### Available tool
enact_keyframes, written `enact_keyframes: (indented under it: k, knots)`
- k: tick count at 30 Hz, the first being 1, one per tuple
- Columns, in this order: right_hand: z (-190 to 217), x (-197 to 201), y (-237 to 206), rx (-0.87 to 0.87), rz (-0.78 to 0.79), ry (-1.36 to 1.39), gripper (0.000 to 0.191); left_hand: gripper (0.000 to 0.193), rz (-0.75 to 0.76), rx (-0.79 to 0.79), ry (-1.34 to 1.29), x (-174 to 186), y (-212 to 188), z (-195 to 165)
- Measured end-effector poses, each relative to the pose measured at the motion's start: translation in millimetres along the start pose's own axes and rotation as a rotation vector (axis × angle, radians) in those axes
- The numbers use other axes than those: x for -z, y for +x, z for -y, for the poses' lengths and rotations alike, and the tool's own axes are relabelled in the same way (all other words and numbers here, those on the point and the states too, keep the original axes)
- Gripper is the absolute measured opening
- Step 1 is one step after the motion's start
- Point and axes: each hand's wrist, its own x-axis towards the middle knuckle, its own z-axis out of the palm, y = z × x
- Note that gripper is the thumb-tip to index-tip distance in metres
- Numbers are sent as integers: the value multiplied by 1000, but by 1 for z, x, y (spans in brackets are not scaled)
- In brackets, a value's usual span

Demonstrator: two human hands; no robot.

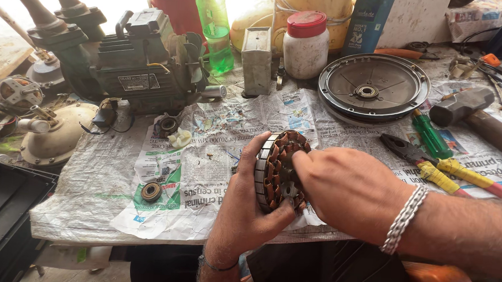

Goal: The person holds a motor armature in the left hand and uses a small abrasive block in the right hand to scrub the copper windings and metal surfaces. The person rotates the armature to access different areas while continuing to rub the surface.

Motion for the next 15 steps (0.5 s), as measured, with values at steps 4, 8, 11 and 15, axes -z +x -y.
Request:
enact_keyframes:
  k: [4,8,11,15]
  knots:
    - [7,-3,-4,154,-126,-365,15,100,-12,-92,27,-1,0,-3]
    - [-5,-2,-2,230,7,-361,15,101,-12,-72,9,-2,0,-3]
    - [-21,-1,5,121,113,-108,22,100,-21,-75,-1,-3,0,-2]
    - [-30,-2,16,31,9,350,26,97,-102,-240,242,-5,2,1]
